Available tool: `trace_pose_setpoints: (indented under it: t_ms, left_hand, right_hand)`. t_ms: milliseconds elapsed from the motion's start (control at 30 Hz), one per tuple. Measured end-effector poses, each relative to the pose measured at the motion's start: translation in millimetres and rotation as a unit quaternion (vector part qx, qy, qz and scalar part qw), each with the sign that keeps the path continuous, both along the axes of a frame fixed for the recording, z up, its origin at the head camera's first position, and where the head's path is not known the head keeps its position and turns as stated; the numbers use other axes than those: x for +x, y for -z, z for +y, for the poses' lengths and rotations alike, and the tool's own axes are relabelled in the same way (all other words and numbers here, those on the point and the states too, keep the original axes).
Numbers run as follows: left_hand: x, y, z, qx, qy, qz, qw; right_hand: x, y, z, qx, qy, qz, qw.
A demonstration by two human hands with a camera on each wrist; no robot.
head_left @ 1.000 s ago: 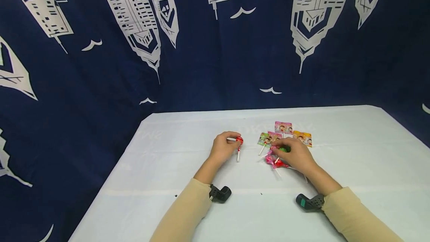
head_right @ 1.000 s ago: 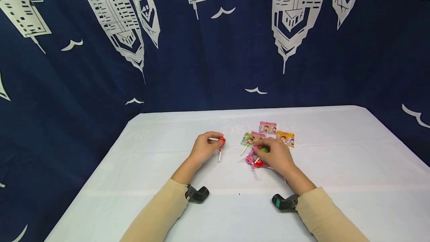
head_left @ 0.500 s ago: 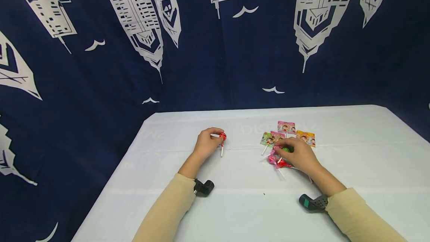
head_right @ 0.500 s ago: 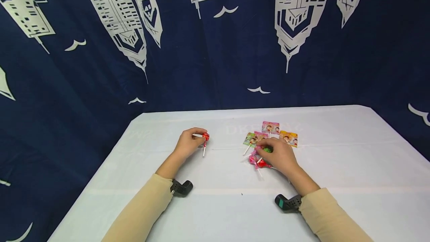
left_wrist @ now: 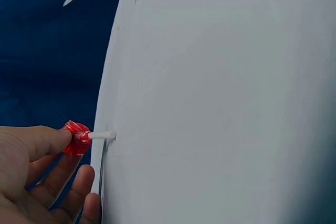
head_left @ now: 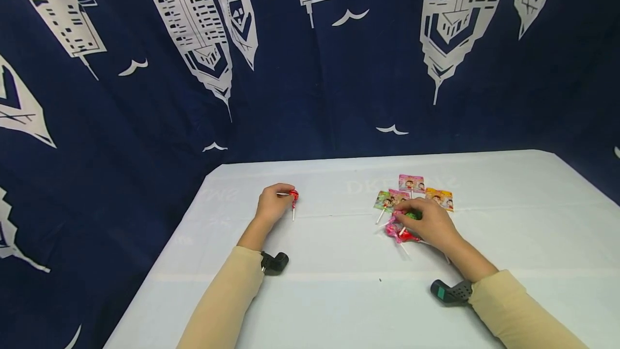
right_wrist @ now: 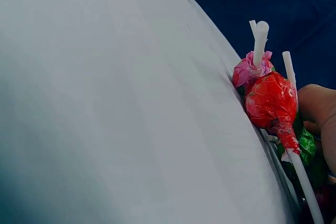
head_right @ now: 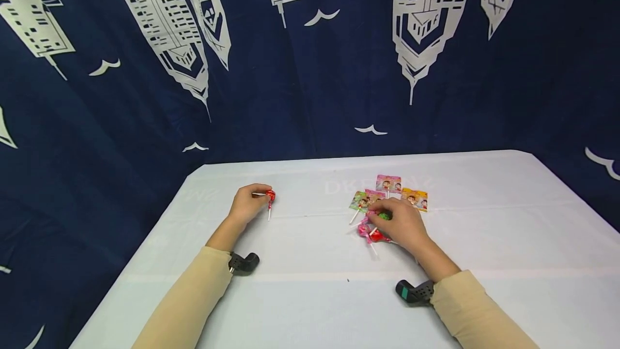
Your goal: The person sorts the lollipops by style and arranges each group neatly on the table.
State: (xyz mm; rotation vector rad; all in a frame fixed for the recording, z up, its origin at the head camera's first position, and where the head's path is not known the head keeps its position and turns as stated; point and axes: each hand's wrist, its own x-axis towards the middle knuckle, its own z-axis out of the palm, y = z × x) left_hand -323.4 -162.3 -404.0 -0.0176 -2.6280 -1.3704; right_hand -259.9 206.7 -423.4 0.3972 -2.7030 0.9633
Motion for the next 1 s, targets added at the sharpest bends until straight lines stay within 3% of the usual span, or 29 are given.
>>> trace_pose_setpoints:
  t_ms: [533,1000]
  left_hand:
    - [-4.9,11.2,-6.9,0.000,-0.007,0.003,1.0000]
    - [-7.6,23.5,-9.4,-0.004,-0.010,0.031,0.9995]
  right_hand:
    - [1.5,-0.5,0,-0.001,-0.002,0.005,1.0000]
    - [0.0,2.2,-1,-0.003,0.003,0.007,1.0000]
